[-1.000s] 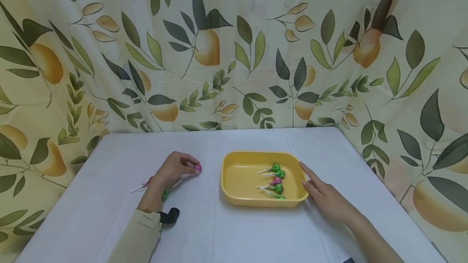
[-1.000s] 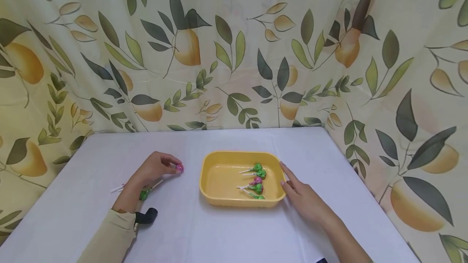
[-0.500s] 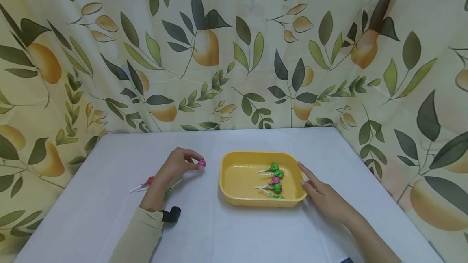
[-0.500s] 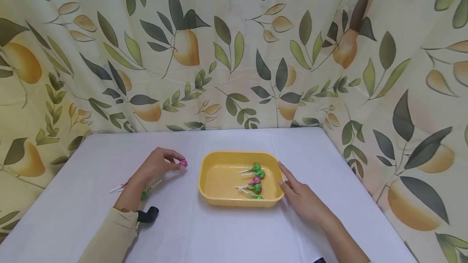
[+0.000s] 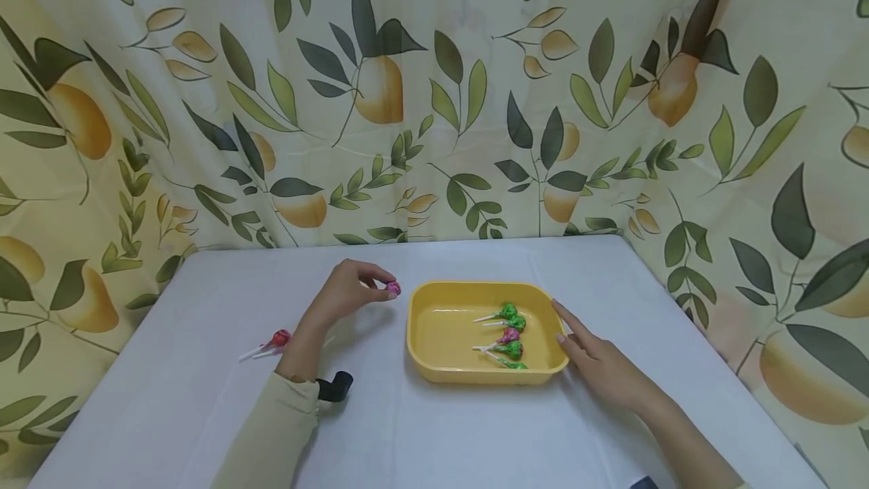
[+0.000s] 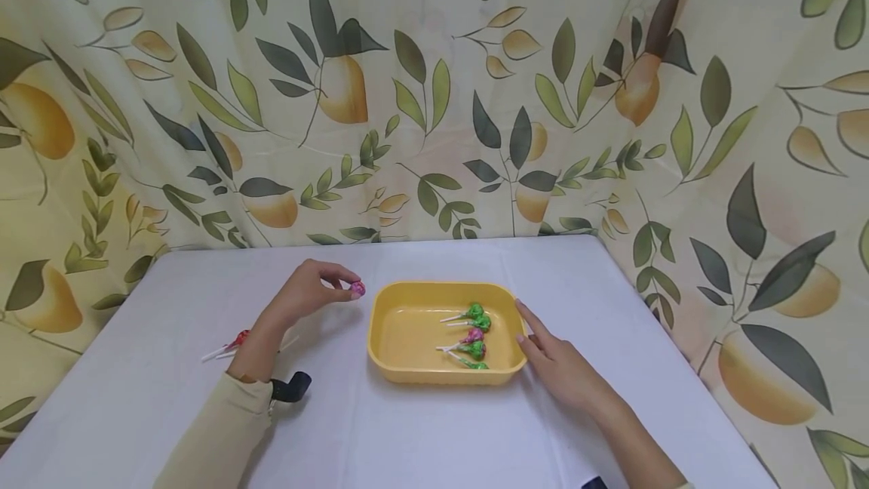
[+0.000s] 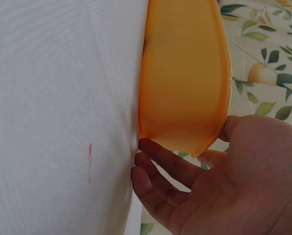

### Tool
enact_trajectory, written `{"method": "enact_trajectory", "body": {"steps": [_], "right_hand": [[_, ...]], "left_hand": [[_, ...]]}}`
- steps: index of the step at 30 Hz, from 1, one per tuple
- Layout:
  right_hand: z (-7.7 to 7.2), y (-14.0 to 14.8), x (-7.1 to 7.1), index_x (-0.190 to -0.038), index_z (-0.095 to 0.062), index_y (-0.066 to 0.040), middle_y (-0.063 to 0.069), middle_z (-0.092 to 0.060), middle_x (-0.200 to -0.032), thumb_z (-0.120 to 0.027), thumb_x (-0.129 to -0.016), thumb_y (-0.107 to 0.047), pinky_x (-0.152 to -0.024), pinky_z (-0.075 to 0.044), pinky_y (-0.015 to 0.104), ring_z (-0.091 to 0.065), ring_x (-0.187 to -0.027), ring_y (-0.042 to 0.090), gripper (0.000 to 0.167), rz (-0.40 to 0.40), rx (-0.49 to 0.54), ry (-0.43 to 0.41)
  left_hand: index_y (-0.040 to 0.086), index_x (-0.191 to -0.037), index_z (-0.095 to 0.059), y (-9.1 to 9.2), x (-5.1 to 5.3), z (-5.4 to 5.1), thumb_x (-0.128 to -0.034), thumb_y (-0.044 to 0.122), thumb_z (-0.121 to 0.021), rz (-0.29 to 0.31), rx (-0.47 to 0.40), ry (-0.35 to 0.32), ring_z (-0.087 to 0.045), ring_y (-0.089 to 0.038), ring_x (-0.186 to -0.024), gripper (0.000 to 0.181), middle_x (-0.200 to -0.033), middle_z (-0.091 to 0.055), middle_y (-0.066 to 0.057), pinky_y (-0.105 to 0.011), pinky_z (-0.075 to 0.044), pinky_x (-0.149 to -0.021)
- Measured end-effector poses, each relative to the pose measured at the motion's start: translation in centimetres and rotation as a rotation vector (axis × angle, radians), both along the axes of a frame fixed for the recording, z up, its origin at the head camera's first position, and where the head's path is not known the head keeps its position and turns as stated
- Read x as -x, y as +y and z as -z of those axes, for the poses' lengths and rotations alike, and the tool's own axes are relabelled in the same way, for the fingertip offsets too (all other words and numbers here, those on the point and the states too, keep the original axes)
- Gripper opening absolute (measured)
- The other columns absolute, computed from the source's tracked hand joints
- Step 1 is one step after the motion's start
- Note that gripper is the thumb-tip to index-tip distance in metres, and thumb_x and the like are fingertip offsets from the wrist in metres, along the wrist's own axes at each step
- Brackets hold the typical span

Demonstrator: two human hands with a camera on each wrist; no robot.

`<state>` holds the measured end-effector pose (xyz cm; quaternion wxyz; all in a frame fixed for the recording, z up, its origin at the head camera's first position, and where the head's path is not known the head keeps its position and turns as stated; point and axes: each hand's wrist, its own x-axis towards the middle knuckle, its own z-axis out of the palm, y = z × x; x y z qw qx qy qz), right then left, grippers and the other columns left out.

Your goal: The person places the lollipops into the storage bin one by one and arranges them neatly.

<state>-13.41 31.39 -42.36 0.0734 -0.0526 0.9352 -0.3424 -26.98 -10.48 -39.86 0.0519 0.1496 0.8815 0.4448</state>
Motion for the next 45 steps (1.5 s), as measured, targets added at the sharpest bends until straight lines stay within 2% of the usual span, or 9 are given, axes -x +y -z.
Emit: {"method": "enact_trajectory", "body": {"steps": [9, 18, 32, 39, 45], "right_hand": [[-0.2, -0.1, 0.0, -0.168, -0.013, -0.028, 0.028, -0.059, -0.139, -0.039, -0.112, -0.046, -0.101, -0.037, 0.072, -0.049, -0.133, 0.052, 0.064, -0.004, -0.010, 0.001], [-0.2, -0.1, 0.0, -0.168, -0.013, -0.026, 0.027, -0.059, -0.138, -0.041, -0.112, -0.045, -0.100, -0.038, 0.073, -0.048, -0.133, 0.053, 0.065, -0.008, -0.016, -0.005], [-0.3, -0.1, -0.2, -0.168, -0.013, -0.027, 0.023, -0.062, -0.135, -0.041, -0.112, -0.043, -0.101, -0.039, 0.070, -0.052, -0.130, 0.048, 0.064, -0.011, 0.000, 0.001], [-0.3, -0.1, -0.1, -0.168, -0.013, -0.026, 0.024, -0.063, -0.134, -0.041, -0.112, -0.043, -0.100, -0.040, 0.070, -0.054, -0.128, 0.047, 0.065, -0.009, -0.008, -0.008], [-0.2, -0.1, -0.1, -0.168, -0.013, -0.026, 0.021, -0.064, -0.131, -0.041, -0.112, -0.044, -0.097, -0.043, 0.067, -0.058, -0.121, 0.040, 0.065, -0.010, -0.017, -0.005]], "left_hand": [[0.017, -0.103, -0.083, 2.3, 0.4, -1.0, -0.0847, 0.019, -0.089, 0.077, -0.024, 0.047, -0.061, -0.021, -0.092, 0.019, -0.095, -0.075, 0.007, -0.035, -0.051, -0.073], [0.017, -0.101, -0.083, 4.7, 0.4, -1.4, -0.0842, 0.019, -0.089, 0.098, -0.019, 0.037, -0.061, -0.021, -0.091, 0.018, -0.093, -0.074, 0.008, -0.033, -0.051, -0.072], [0.014, -0.101, -0.083, 9.4, 0.0, -1.3, -0.0841, 0.015, -0.089, 0.214, -0.016, 0.068, -0.057, -0.018, -0.079, 0.017, -0.088, -0.073, 0.009, -0.026, -0.045, -0.064], [0.011, -0.101, -0.083, 11.3, -0.2, -0.6, -0.0848, 0.013, -0.088, 0.243, -0.034, 0.055, -0.061, -0.015, -0.082, 0.017, -0.090, -0.073, 0.008, -0.025, -0.051, -0.072], [0.010, -0.101, -0.083, 12.6, -0.4, -0.1, -0.0850, 0.013, -0.088, 0.259, -0.045, 0.034, -0.061, -0.014, -0.081, 0.016, -0.090, -0.074, 0.008, -0.024, -0.050, -0.071]]}}
